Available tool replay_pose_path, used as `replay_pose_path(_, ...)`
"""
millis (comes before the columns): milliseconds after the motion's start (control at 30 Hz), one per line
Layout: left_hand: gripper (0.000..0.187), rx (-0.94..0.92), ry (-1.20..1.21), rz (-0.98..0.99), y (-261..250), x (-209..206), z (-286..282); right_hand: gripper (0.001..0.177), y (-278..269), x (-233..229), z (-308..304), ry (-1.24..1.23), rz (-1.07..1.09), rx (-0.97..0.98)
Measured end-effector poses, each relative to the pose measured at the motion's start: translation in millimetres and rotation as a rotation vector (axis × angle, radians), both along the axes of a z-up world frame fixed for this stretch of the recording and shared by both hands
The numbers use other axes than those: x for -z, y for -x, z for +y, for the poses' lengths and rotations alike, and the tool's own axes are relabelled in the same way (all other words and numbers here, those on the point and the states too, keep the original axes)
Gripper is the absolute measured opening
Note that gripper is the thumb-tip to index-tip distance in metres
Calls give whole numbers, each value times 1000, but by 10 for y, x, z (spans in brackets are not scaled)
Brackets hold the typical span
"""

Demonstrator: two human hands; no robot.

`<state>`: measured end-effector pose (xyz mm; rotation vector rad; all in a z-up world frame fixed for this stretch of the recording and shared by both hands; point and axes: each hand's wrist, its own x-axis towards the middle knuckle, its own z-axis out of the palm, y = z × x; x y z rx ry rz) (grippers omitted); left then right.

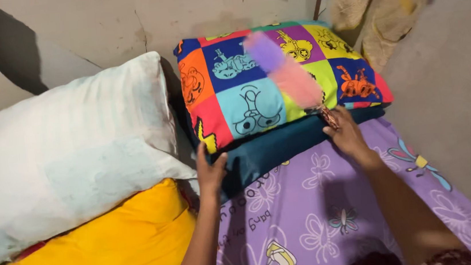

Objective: The person uses a duster to clean several pillows on a bed, moving them individually, turning them over, and tapping them with the duster to remove dust.

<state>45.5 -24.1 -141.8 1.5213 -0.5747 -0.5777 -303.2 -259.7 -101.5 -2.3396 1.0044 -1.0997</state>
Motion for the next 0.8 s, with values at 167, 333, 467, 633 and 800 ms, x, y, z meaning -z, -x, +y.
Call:
replay_pose_path(167, 85, -306, 1, -782, -468, 432, -374, 47, -289, -71, 70, -15, -39, 85)
replay_pose_path(333, 38, -88, -409, -243, -433, 406, -526, 59, -361, -336, 389, -169, -114, 329)
replay_pose_path(467, 25, -245, -267, -613, -152, 520, -151, 45, -402, -230, 848, -406, 27, 369)
replay_pose_path(633, 27, -184, -306, -428, 100, 392, 343, 41, -261, -128, 889, -85, -10, 159)
replay_pose_path(800, 28, -158, -338, -293, 187, 345, 373, 40, -72, 66, 42, -124, 91, 443)
